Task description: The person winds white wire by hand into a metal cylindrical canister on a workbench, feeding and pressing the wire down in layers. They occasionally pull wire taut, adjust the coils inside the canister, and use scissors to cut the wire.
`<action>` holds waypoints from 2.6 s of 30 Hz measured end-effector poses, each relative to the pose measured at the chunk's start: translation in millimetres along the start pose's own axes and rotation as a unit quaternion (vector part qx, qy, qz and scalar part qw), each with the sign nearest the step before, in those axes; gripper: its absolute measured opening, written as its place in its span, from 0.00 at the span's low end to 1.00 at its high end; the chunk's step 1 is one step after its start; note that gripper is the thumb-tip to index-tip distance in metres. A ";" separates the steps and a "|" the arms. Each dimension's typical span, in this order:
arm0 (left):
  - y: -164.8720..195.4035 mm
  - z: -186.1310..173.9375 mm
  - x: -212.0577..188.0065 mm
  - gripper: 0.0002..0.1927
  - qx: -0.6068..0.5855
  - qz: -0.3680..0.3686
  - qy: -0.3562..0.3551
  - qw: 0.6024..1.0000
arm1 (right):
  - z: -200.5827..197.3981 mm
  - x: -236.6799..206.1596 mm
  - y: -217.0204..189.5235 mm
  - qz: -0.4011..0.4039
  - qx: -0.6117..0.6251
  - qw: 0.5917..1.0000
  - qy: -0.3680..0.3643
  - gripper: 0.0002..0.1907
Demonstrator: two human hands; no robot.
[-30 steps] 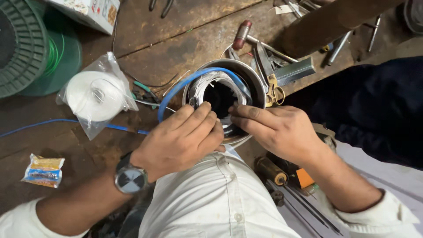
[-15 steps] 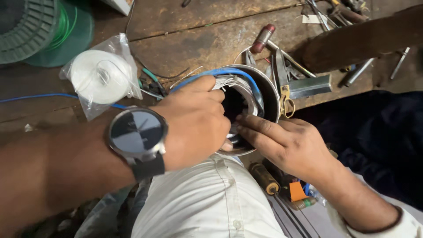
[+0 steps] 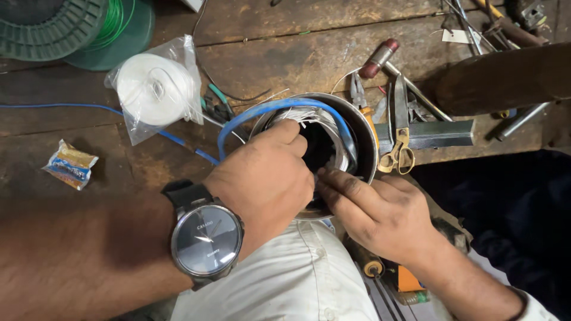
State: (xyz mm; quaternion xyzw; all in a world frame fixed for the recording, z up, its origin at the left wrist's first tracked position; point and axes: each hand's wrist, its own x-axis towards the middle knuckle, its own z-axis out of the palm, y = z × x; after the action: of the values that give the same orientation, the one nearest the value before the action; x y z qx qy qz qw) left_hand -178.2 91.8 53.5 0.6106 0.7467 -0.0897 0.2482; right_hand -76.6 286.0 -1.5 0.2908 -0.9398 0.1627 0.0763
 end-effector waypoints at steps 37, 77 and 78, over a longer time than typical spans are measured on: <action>-55.2 95.3 -21.2 0.22 -0.141 0.110 0.434 0.883 | -23.9 -4.6 -37.3 0.521 0.270 0.800 0.123 0.05; -57.3 145.7 -8.1 0.07 -0.086 0.010 0.567 0.819 | -27.8 93.5 -16.1 0.267 -0.054 0.923 -0.270 0.18; -57.6 147.8 -2.5 0.06 -0.076 0.011 0.569 0.819 | -27.0 92.5 -14.4 0.259 -0.053 0.924 -0.275 0.18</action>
State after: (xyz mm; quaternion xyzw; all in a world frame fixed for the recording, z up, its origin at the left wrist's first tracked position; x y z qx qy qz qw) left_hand -194.4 11.4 -82.3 0.5402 0.7526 0.3338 -0.1743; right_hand -142.9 236.1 49.6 0.0662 -0.9735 0.0407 -0.2150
